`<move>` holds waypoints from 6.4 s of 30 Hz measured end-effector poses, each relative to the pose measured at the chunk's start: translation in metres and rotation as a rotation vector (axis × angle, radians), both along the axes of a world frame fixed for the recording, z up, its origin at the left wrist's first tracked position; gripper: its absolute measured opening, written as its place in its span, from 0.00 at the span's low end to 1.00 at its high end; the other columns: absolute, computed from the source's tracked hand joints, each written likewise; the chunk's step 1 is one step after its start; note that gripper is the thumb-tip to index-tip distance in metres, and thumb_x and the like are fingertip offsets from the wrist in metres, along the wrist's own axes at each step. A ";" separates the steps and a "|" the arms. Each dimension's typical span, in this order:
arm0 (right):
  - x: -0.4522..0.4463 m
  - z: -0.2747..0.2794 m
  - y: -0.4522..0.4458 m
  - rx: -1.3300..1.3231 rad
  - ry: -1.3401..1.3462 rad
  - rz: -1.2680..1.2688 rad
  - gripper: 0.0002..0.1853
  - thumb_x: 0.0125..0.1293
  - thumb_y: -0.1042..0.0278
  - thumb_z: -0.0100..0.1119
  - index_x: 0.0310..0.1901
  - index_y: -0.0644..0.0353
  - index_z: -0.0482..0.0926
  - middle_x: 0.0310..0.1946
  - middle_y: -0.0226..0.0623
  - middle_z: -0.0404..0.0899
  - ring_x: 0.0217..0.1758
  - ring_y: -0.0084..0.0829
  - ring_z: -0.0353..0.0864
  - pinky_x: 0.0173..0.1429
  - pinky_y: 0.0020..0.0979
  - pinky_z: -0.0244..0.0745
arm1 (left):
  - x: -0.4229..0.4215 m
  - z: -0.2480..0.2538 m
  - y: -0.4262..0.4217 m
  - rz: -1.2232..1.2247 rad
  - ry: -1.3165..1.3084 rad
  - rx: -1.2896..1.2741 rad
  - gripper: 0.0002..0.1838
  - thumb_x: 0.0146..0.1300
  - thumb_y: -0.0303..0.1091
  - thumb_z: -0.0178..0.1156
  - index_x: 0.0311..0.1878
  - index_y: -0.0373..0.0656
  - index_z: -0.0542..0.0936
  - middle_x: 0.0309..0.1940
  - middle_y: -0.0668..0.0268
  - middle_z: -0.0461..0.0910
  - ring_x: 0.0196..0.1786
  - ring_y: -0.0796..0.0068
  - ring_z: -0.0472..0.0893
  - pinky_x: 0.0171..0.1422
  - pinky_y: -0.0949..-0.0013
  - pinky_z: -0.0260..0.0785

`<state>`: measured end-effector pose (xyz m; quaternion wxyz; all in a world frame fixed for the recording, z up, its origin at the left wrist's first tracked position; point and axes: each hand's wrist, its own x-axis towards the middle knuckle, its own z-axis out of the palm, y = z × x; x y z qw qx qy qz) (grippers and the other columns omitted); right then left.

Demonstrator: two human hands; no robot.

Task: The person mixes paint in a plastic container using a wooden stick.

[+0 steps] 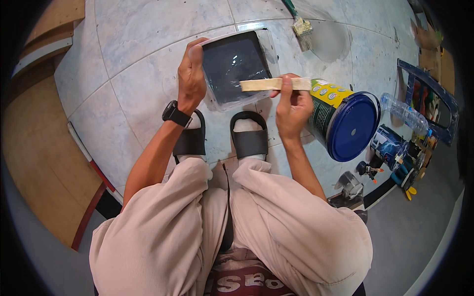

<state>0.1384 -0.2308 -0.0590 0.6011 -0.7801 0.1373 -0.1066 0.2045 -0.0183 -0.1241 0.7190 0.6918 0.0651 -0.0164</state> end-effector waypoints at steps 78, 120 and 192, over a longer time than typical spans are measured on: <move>0.043 0.012 -0.004 -0.094 -0.241 0.031 0.10 0.84 0.71 0.58 0.53 0.71 0.83 0.46 0.40 0.87 0.42 0.25 0.89 0.48 0.25 0.82 | 0.001 -0.009 0.002 0.000 -0.026 -0.026 0.28 0.90 0.52 0.43 0.68 0.36 0.79 0.56 0.63 0.84 0.61 0.74 0.78 0.72 0.69 0.67; 0.043 0.040 0.014 -0.420 -0.485 0.862 0.19 0.61 0.82 0.66 0.54 0.62 0.85 0.52 0.36 0.88 0.53 0.40 0.89 0.53 0.36 0.89 | 0.012 -0.008 0.008 -0.048 -0.041 -0.098 0.26 0.90 0.48 0.44 0.66 0.35 0.81 0.58 0.63 0.85 0.63 0.74 0.79 0.74 0.68 0.67; 0.030 0.015 0.030 0.083 -0.039 0.050 0.07 0.81 0.73 0.61 0.49 0.69 0.80 0.43 0.41 0.86 0.32 0.28 0.90 0.37 0.28 0.82 | 0.002 -0.006 0.004 0.038 0.002 0.005 0.29 0.89 0.51 0.44 0.69 0.34 0.80 0.58 0.61 0.85 0.62 0.72 0.79 0.73 0.68 0.67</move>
